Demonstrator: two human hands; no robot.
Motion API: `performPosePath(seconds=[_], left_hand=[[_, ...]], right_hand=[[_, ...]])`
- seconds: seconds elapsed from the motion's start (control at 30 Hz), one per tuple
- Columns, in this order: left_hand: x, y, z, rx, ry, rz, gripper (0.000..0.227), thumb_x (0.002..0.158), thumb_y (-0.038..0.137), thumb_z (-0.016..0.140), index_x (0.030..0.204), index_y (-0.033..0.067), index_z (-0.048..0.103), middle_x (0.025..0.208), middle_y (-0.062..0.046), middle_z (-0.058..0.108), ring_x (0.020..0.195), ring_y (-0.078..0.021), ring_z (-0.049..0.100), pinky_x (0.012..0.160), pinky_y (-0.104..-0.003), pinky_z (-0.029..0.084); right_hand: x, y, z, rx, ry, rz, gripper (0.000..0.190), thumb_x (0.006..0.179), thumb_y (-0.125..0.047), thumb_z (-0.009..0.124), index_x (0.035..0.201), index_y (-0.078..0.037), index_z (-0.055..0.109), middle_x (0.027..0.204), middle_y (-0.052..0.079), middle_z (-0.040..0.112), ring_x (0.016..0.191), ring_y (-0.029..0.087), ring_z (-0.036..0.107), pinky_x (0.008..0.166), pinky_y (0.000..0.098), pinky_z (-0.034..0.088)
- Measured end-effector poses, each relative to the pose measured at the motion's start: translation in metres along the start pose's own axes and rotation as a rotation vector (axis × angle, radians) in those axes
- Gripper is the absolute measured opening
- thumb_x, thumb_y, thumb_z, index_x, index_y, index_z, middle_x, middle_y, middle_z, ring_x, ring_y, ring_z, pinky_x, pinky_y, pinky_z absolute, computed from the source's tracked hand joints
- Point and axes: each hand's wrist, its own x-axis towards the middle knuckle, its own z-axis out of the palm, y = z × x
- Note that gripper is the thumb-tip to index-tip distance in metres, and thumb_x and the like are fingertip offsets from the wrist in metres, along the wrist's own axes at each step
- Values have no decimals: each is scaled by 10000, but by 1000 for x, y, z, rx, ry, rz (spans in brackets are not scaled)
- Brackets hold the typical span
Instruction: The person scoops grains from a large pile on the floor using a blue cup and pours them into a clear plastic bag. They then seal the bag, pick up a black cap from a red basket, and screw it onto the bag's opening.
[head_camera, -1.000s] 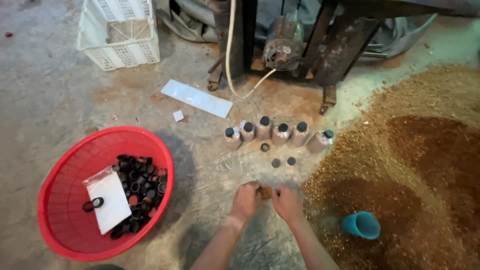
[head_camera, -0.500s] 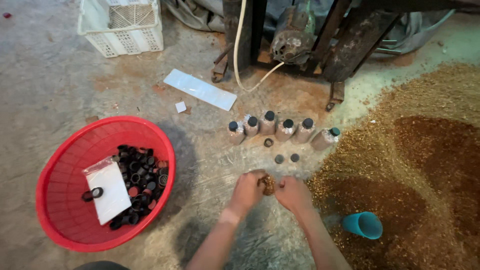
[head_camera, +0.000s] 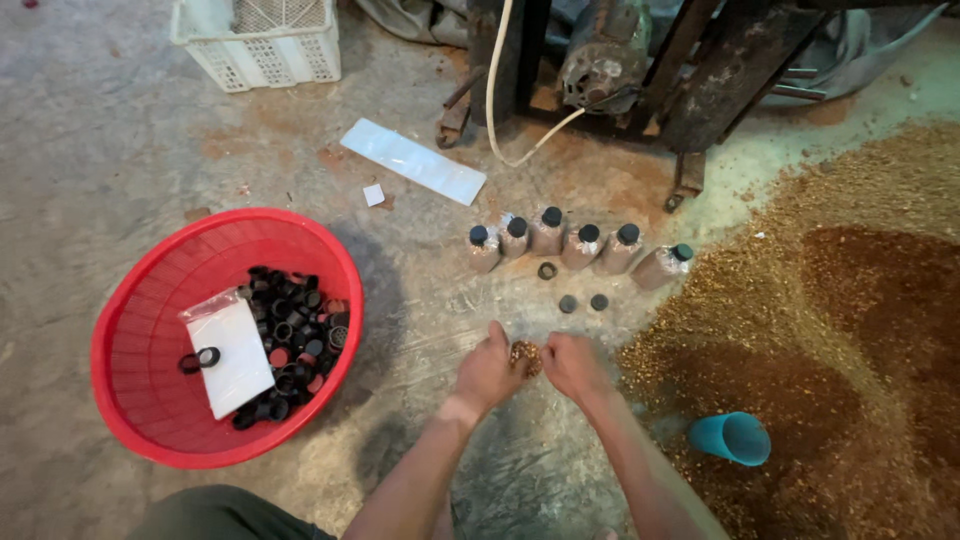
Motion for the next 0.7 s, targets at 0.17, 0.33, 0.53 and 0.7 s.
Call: performPosePath(seconds=[0.17,0.33,0.53,0.7], left_hand=[[33,-10,-4,-68,-26,-54,356,959,200,729,1211,16,559,1076,-250,739,1012,-483,760,845,-574,635],[47,-1,-37,-219,-145,-58,391,889,150,813,1184,-68,676,947,-284,766,683,-357,793,699,-505,678],[21,7,-43,-246,-131,-78,284,968,119,748,1194,-12,637,801,-172,734,673,-302,787,662,-388,635],[6,13,-33,-119,-75,-23,233,1041,82,642,1230,-35,572,1208,-301,680,1140,-465,730,897,-569,626]], right_hand=[[17,7,-17,65,-89,41,331,933,-291,690,649,-142,606,591,64,640,621,229,673,637,354,527],[2,-34,-81,60,-219,128,466,915,-405,740,560,-123,634,621,129,692,696,340,739,668,416,547],[-5,3,-17,67,-188,183,454,870,-407,710,520,-131,620,578,147,659,684,372,725,640,442,494],[-22,-16,-22,78,-42,166,457,953,-385,730,615,-238,461,520,-52,462,521,127,480,551,301,400]])
